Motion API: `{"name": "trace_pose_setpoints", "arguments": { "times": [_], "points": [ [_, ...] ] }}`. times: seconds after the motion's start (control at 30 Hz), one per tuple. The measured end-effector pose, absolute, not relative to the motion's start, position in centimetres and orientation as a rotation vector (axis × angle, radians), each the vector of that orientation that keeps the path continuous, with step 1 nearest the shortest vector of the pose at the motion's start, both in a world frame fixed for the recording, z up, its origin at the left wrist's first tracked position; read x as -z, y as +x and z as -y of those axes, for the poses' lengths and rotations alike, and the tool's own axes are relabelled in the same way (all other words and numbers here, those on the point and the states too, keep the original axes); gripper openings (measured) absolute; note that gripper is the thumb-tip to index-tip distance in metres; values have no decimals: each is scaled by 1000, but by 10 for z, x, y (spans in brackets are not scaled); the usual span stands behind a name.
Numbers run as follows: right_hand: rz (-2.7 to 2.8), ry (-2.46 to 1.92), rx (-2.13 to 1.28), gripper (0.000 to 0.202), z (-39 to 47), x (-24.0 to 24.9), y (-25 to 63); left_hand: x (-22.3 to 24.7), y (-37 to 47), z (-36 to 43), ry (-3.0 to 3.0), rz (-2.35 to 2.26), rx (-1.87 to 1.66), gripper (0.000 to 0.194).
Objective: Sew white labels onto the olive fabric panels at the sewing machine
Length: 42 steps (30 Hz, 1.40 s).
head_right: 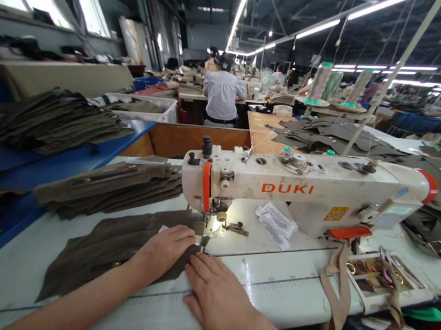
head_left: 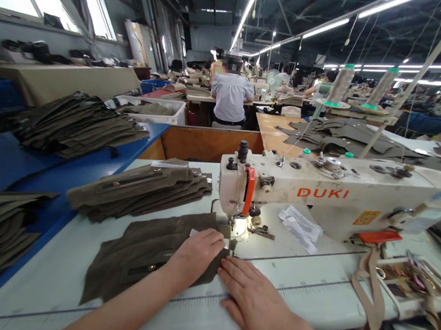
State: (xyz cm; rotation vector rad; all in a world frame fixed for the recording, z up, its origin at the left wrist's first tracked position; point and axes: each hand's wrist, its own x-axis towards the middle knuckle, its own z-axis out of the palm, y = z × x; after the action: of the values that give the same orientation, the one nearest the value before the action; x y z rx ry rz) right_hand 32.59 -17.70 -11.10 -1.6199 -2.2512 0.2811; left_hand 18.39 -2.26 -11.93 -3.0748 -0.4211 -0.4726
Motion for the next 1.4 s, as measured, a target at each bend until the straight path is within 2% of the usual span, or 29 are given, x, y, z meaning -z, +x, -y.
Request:
{"name": "trace_pose_setpoints", "arguments": {
  "times": [0.63,0.87,1.03,1.17,1.4],
  "points": [
    [2223,-1614,-326,48,178,114,326,122,184,26,-3028,399,506,19],
    [2099,-1608,-202,29,151,110,341,122,180,31,-3025,374,495,21],
    [2209,-1700,-10,20,122,107,353,129,170,33,-3009,367,536,31],
    [2248,-1731,54,17,115,110,356,134,167,30,-3057,417,526,38],
    [2188,-1776,88,19,111,113,358,136,181,19,-3064,474,476,38]
  ]
}}
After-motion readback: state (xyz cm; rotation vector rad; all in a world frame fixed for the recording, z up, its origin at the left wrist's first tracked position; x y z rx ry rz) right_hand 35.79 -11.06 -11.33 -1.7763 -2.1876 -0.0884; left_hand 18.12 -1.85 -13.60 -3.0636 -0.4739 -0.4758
